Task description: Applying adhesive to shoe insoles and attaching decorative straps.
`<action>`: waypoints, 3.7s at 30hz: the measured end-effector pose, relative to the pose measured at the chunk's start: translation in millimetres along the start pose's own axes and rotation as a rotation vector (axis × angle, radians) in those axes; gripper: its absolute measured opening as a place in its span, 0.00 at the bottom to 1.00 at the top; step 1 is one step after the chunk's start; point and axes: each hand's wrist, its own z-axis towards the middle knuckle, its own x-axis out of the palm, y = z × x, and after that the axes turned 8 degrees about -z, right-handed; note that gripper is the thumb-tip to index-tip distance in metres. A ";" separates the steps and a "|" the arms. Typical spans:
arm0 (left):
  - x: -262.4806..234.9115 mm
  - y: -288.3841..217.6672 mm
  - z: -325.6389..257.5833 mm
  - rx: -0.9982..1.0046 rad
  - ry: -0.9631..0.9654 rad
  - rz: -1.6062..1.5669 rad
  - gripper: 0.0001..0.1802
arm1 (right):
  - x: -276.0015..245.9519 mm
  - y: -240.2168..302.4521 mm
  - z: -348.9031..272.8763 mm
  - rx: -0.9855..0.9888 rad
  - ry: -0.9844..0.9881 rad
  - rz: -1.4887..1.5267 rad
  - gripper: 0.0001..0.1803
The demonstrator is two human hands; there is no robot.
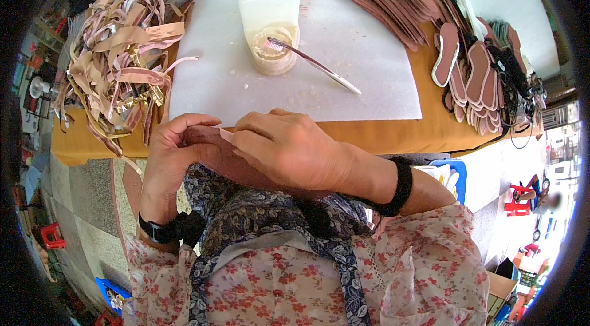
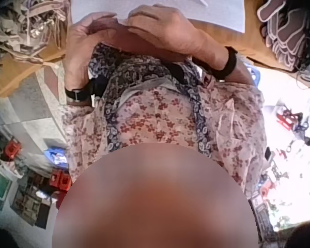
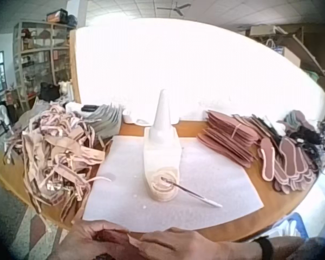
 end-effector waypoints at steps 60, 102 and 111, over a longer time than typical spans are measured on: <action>-11.5 -16.8 -2.9 0.151 -0.074 0.286 0.04 | -1.9 -31.5 -2.4 0.595 0.340 0.922 0.09; -4.5 -18.0 -0.3 0.116 -0.083 0.294 0.04 | 3.1 -17.6 8.0 0.250 0.211 0.359 0.05; -5.7 -18.1 -0.4 0.106 -0.083 0.303 0.03 | 5.5 -17.0 6.5 0.267 0.288 0.285 0.04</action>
